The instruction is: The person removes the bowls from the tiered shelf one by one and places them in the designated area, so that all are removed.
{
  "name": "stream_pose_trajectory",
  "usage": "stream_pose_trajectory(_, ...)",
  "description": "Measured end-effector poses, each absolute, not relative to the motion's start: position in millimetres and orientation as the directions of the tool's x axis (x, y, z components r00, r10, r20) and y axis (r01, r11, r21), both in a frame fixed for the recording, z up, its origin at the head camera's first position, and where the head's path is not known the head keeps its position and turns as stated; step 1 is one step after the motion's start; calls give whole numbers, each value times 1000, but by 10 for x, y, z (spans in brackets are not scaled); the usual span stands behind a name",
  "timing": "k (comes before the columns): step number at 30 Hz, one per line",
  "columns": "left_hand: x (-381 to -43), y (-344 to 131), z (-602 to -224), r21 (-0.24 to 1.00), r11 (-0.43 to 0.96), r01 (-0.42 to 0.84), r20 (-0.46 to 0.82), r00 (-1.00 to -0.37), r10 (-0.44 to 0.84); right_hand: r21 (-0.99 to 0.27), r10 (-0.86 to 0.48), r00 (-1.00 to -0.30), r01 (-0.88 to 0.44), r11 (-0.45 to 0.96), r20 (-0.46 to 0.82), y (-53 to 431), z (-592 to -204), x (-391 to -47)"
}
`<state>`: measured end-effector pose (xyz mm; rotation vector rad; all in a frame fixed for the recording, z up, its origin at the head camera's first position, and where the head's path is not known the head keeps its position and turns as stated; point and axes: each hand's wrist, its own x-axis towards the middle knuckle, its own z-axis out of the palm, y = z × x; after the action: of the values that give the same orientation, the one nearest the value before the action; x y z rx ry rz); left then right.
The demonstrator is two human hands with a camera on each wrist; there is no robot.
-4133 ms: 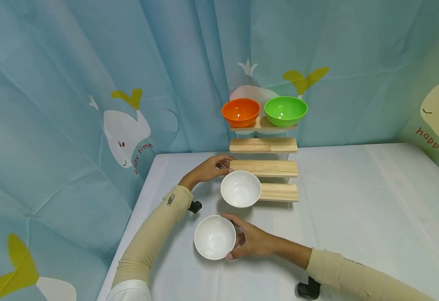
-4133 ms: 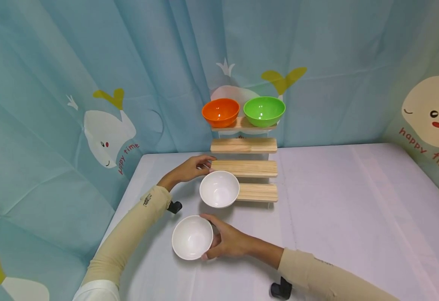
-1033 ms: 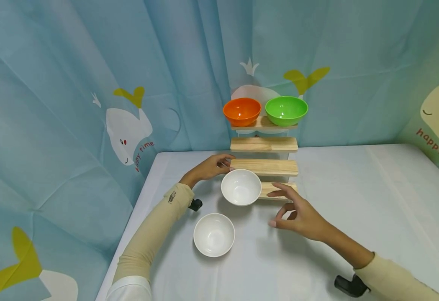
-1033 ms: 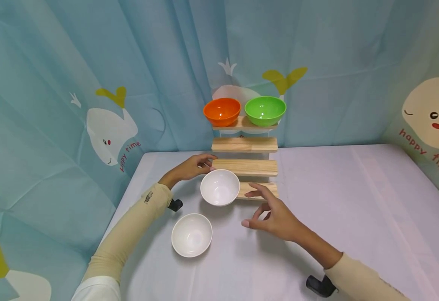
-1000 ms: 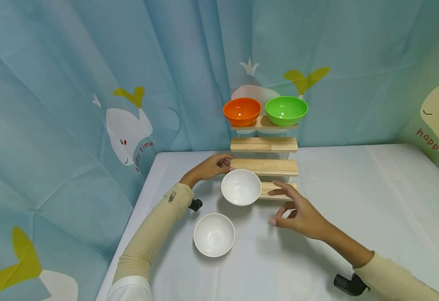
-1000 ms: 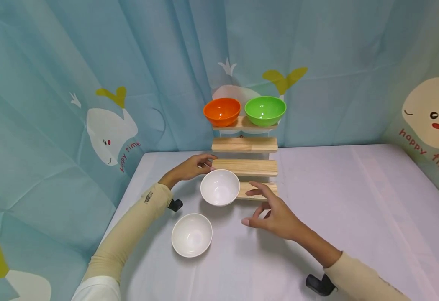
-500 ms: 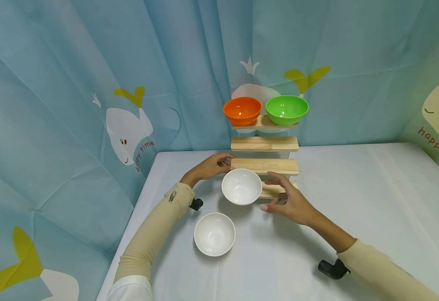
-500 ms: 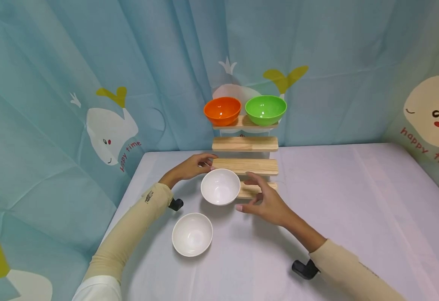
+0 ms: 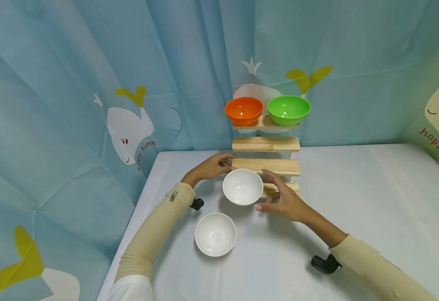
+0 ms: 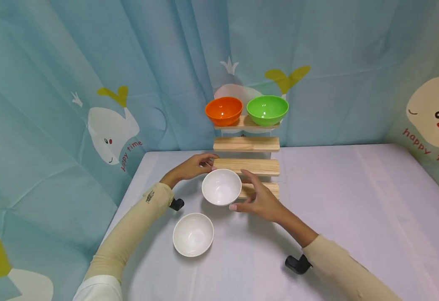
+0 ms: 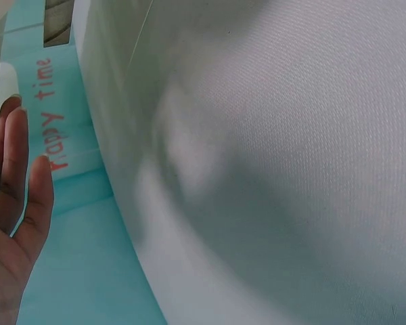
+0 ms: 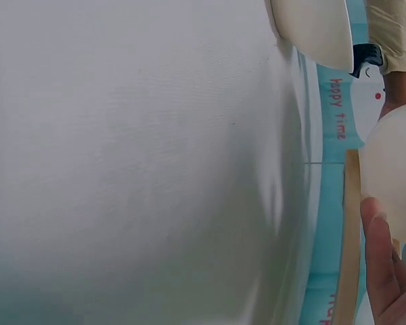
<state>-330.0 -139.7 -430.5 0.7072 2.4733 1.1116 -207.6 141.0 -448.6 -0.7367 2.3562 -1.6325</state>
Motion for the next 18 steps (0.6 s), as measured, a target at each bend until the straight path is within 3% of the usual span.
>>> stream_pose_trajectory(18,-3310,-1402,-4307,766,563,310,-92,-814,574,-941,-493,-865,-239,241,93,1171,-4547,-2164)
